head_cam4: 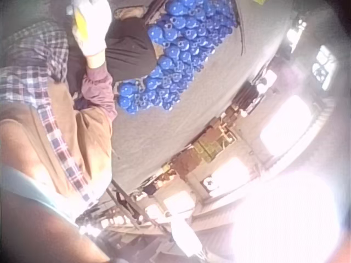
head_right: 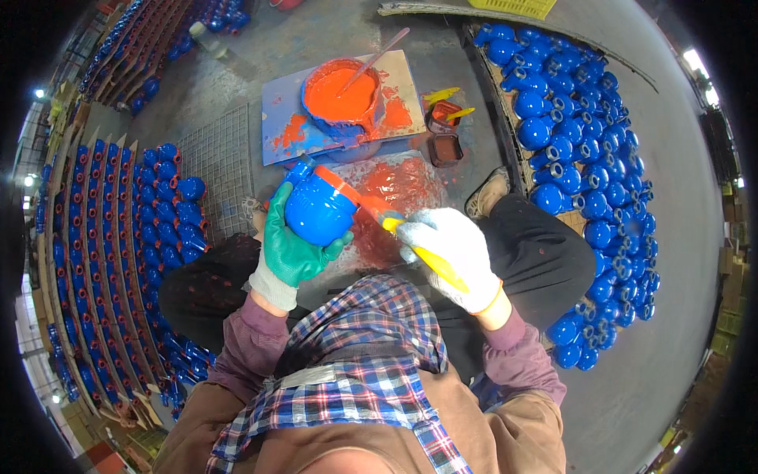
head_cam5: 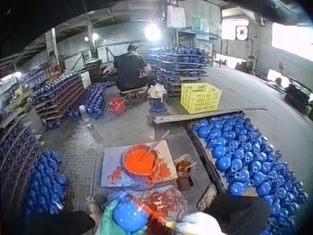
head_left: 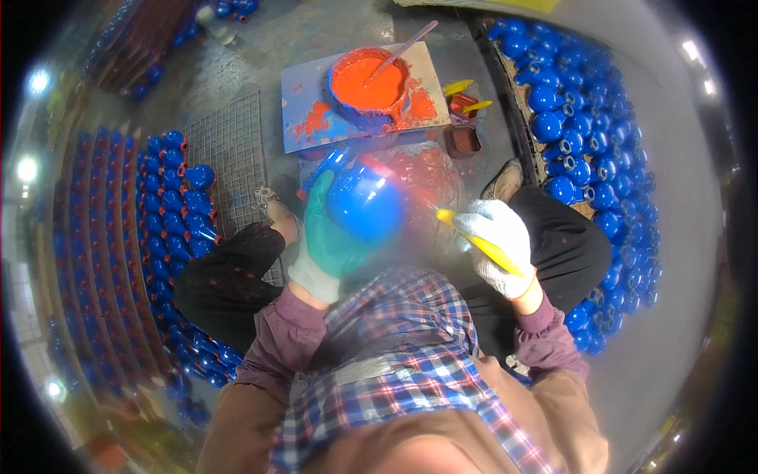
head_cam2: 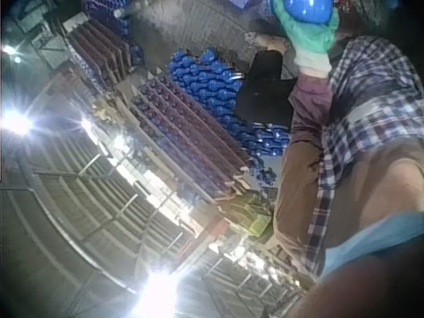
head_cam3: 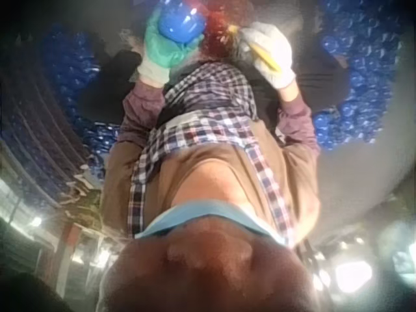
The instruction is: The recorder is using a brush to apply orange paint to blue industrial components.
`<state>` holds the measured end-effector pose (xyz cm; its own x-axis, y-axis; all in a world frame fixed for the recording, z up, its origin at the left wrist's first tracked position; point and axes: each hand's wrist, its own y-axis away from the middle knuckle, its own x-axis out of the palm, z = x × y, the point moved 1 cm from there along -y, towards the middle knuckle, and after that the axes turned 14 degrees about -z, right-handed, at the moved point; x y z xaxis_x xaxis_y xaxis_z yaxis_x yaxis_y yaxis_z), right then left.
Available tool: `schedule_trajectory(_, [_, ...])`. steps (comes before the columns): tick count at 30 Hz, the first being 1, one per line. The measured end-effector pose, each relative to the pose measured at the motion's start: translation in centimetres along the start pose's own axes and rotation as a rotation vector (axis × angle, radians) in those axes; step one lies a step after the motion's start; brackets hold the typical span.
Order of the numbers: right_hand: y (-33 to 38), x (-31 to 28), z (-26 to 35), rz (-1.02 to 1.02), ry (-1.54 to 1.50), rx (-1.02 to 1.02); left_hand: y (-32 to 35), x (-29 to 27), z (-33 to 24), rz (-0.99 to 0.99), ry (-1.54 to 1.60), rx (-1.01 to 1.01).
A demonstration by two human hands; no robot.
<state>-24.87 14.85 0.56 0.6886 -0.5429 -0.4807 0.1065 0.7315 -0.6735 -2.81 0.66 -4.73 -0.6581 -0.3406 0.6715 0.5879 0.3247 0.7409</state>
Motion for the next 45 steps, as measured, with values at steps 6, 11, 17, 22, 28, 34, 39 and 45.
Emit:
schedule_trajectory(6, [-1.7, 0.7, 0.4, -0.390, -0.346, 0.586, 3.0, 0.3, -0.4, 0.063, -0.534, 0.690])
schedule_trajectory(11, [-8.9, 1.6, -2.4, -0.166, -0.039, 0.590, 5.9, -0.2, -3.9, 0.074, -1.717, 2.062])
schedule_trajectory(17, [-10.2, 5.5, -5.5, 0.177, -0.069, 0.517, 6.6, 0.3, -5.3, 0.477, -2.137, 2.346])
schedule_trajectory(22, [-9.1, 8.1, -7.0, 0.341, -0.005, 0.609, 5.7, 1.0, -5.4, 0.664, -2.182, 2.484])
schedule_trajectory(28, [-8.9, 7.8, -6.2, 0.349, -0.126, 0.643, 5.4, 1.2, -5.4, 0.717, -2.184, 2.465])
schedule_trajectory(34, [-8.3, 4.0, -2.2, 0.173, -0.059, 0.401, 5.5, 1.0, -5.3, 0.608, -2.176, 2.449])
schedule_trajectory(39, [-5.7, 1.9, 0.6, -0.065, -0.163, 0.421, 5.2, 0.0, -4.9, 0.446, -2.124, 2.341])
schedule_trajectory(45, [-3.0, 1.0, 2.1, -0.244, -0.210, 0.377, 4.9, -0.6, -4.0, 0.284, -1.968, 2.224])
